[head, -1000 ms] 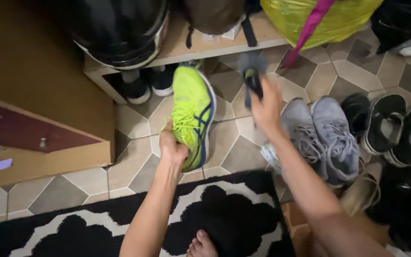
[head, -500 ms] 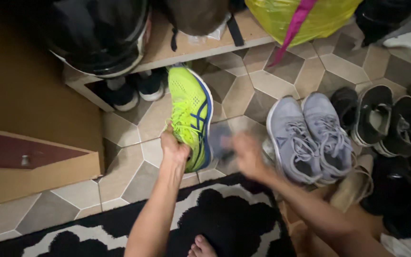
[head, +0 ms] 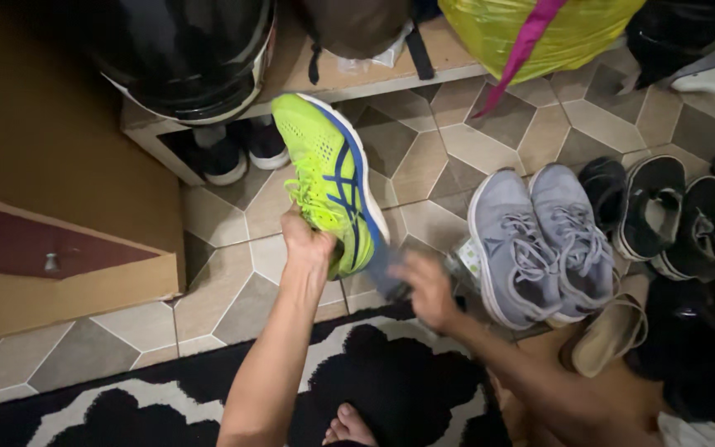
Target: The person removes shoes from a low shelf and the floor, then rearranges them in neat rows. They use a broom to sweep the floor and a brush to clean several pairs of shoes before placing them back on the shelf.
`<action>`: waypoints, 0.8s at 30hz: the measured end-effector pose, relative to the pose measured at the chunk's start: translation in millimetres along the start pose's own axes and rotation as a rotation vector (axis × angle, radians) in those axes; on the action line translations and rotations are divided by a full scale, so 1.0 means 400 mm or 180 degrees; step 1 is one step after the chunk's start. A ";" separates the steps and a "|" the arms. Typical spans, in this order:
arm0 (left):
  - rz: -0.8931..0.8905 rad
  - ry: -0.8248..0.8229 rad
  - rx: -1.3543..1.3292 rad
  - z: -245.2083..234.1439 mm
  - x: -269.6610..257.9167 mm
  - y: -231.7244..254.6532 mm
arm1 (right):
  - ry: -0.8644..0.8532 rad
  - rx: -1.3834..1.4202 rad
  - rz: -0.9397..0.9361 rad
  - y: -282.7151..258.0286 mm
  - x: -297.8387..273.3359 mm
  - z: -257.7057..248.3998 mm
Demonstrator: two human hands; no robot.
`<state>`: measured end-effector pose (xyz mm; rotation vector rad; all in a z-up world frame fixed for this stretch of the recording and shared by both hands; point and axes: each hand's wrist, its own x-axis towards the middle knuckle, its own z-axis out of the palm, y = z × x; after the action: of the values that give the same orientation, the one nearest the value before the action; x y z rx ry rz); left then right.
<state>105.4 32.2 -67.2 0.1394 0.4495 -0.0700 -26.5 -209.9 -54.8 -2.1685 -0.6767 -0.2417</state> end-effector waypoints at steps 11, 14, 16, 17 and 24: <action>0.0014 -0.0257 0.0361 0.142 -0.124 -0.018 | -0.0032 0.0008 0.0288 -0.005 -0.001 0.062; 0.0471 -0.0086 0.1581 0.133 -0.141 -0.049 | 0.1397 -0.0052 0.0563 0.027 0.029 -0.011; 0.0946 0.0459 0.2766 0.104 -0.145 -0.103 | 0.2162 -0.0287 0.0678 0.057 0.147 -0.079; 0.1026 0.0204 0.3167 0.089 -0.140 -0.122 | 0.2210 -0.0059 0.0571 0.058 0.212 -0.107; 0.1545 -0.1864 0.5384 -0.114 -0.081 -0.206 | 0.0111 -0.0618 -0.0335 -0.104 0.339 -0.052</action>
<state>48.5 -41.2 -103.4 1.8305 -0.3523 0.0066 65.5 -152.5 39.0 -2.3092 -0.7759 -0.4151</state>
